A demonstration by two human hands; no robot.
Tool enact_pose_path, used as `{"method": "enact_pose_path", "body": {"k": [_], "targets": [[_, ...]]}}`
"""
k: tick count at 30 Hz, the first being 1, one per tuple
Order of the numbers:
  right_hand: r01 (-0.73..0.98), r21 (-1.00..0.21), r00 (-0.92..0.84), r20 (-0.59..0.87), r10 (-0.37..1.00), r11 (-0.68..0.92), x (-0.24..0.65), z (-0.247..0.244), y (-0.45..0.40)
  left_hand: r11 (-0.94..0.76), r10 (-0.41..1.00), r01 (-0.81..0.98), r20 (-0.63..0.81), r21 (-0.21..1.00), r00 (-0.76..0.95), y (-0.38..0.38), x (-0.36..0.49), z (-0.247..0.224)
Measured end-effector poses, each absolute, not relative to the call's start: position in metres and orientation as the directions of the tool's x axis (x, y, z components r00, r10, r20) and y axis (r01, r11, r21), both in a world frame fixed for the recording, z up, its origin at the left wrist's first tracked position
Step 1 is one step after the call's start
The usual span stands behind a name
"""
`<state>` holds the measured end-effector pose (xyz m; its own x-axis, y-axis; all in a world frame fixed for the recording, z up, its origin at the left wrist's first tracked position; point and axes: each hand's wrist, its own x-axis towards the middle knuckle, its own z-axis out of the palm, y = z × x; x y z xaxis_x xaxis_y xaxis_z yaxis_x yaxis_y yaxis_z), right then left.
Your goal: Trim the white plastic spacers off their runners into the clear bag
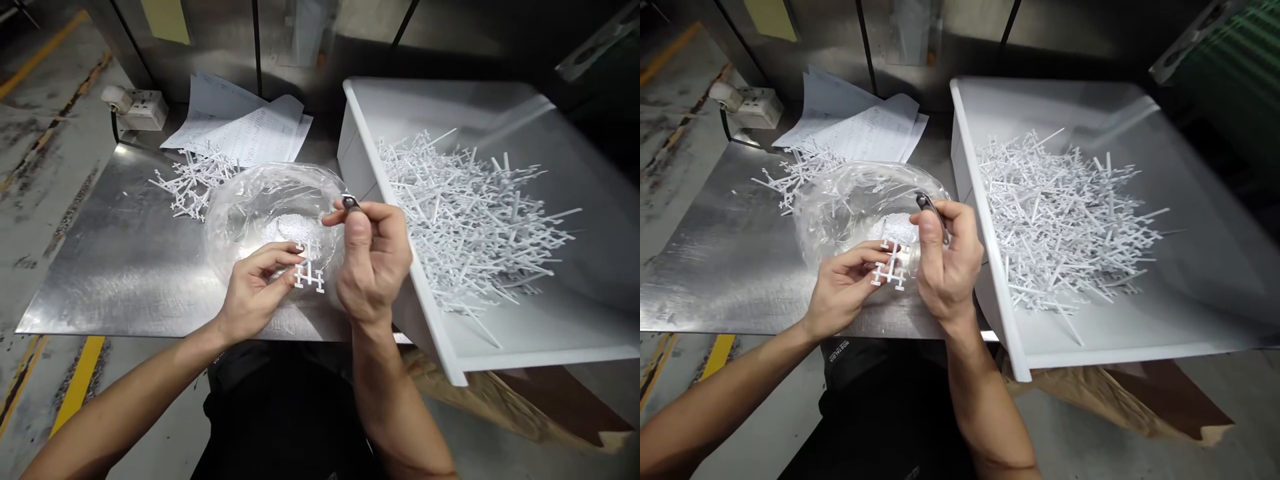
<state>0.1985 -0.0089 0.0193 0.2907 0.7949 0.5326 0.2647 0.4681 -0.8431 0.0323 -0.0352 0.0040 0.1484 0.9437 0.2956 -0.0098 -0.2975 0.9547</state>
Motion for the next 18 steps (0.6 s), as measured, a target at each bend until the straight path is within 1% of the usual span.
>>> {"method": "enact_pose_path", "body": {"k": [2,4,6,8,9,11,12,14,16,18], "targets": [[0.180,-0.849,0.293,0.528,0.797,0.496,0.198,0.023,-0.016,-0.336,0.937,-0.020,0.337,0.942,0.090,-0.035,0.030,0.012],[0.126,-0.859,0.298,0.509,0.807,0.496,0.195,0.026,-0.030,-0.425,0.904,0.060,0.421,0.903,0.069,-0.037,0.024,0.023],[0.068,-0.872,0.324,0.480,0.815,0.485,0.191,0.030,-0.043,-0.501,0.865,0.167,0.494,0.849,0.085,-0.039,0.017,0.032],[-0.021,-0.883,0.342,0.435,0.833,0.469,0.188,0.036,-0.050,-0.522,0.853,0.241,0.503,0.818,0.142,-0.039,0.013,0.034],[-0.073,-0.894,0.326,0.396,0.858,0.441,0.188,0.038,-0.052,-0.516,0.856,0.265,0.479,0.814,0.196,-0.038,0.012,0.031],[-0.149,-0.932,0.255,0.288,0.923,0.332,0.193,0.037,-0.050,-0.508,0.847,0.294,0.408,0.809,0.341,-0.036,0.012,0.020],[-0.152,-0.951,0.231,0.231,0.945,0.270,0.198,0.035,-0.048,-0.518,0.829,0.301,0.382,0.801,0.409,-0.036,0.013,0.013],[-0.084,-0.983,0.237,0.141,0.961,0.165,0.209,0.025,-0.044,-0.535,0.794,0.305,0.345,0.788,0.501,-0.037,0.014,0.002],[0.037,-0.993,0.266,0.116,0.957,0.110,0.218,0.015,-0.043,-0.531,0.791,0.292,0.342,0.796,0.507,-0.038,0.015,-0.003],[0.158,-0.983,0.261,0.129,0.957,0.090,0.221,0.007,-0.043,-0.513,0.814,0.265,0.365,0.816,0.452,-0.038,0.016,-0.001]]}}
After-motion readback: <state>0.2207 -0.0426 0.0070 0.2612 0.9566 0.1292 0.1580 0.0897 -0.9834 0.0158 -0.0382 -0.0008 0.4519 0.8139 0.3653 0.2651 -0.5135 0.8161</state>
